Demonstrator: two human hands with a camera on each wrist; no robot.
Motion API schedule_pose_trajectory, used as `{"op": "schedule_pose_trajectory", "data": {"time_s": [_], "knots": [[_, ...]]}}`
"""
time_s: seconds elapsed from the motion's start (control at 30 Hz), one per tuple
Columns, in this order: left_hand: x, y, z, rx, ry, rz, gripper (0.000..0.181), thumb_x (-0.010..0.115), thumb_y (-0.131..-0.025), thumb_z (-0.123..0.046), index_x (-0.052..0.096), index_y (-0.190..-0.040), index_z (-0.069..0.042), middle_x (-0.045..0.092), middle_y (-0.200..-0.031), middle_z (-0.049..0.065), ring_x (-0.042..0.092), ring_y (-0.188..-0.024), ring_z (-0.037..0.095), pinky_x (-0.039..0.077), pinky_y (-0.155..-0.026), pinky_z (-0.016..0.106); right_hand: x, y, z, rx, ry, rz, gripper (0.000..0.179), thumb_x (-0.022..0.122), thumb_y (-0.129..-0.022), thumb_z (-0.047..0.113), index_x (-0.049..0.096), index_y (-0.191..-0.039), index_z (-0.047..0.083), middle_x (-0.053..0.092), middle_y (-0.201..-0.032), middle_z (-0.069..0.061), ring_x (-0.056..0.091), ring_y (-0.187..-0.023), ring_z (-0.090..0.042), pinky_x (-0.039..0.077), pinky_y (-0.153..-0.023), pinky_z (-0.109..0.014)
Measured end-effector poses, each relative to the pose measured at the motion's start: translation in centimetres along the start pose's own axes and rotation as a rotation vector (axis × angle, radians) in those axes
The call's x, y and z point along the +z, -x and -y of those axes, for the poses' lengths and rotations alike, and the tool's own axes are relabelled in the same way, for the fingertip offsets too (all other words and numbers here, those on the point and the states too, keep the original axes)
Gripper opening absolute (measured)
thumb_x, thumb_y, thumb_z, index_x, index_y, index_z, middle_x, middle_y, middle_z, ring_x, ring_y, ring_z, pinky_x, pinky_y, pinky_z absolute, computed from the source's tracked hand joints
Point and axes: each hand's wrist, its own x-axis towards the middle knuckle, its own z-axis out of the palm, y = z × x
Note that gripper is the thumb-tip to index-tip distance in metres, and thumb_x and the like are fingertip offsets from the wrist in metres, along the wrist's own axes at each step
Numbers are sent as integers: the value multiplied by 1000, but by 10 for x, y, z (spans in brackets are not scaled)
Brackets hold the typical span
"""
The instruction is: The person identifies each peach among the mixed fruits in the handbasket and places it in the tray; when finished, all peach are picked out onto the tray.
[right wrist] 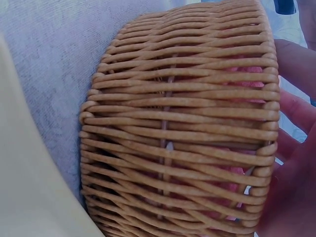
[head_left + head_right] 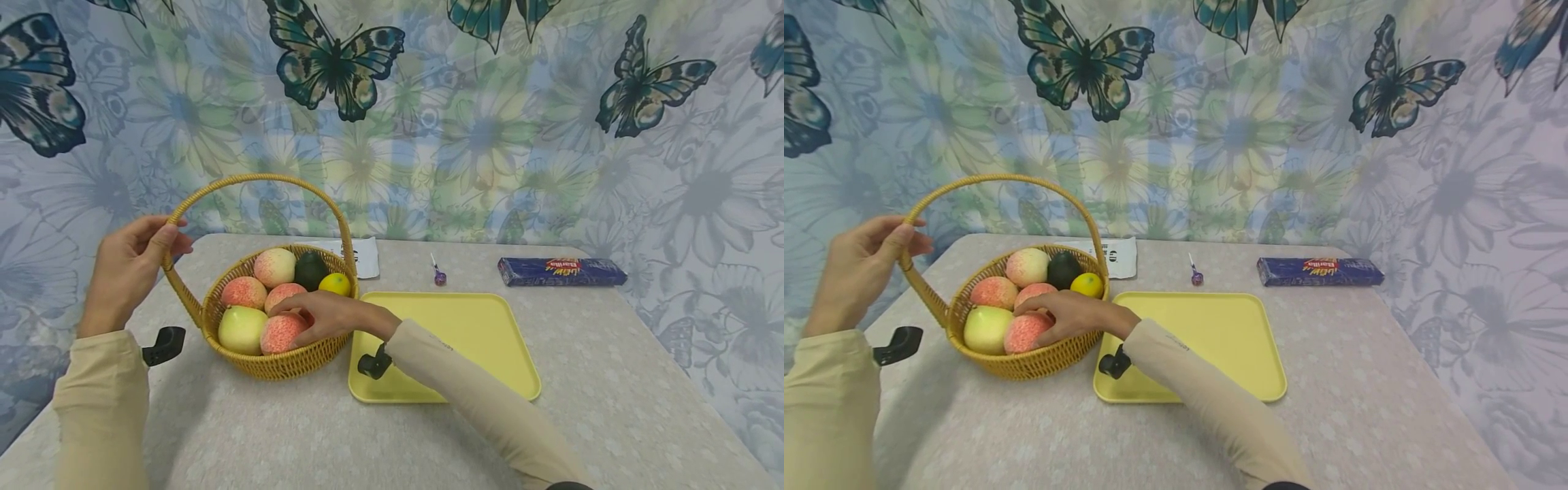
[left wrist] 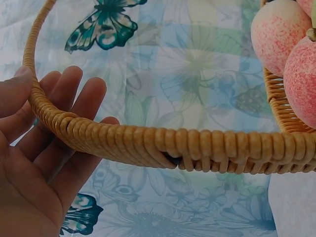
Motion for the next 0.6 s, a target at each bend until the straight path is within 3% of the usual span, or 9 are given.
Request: {"op": "schedule_pose_trajectory", "data": {"time_s": [0.6], "knots": [[0, 1, 0, -19, 1, 4, 26, 51, -100, -25, 61, -118, -9, 63, -82, -20, 62, -79, -7, 43, -72, 5, 0, 3, 0, -34, -96, -31, 56, 71, -86, 13, 49, -137, 9, 51, -137, -5, 51, -116, -13, 41, -95, -20]]}}
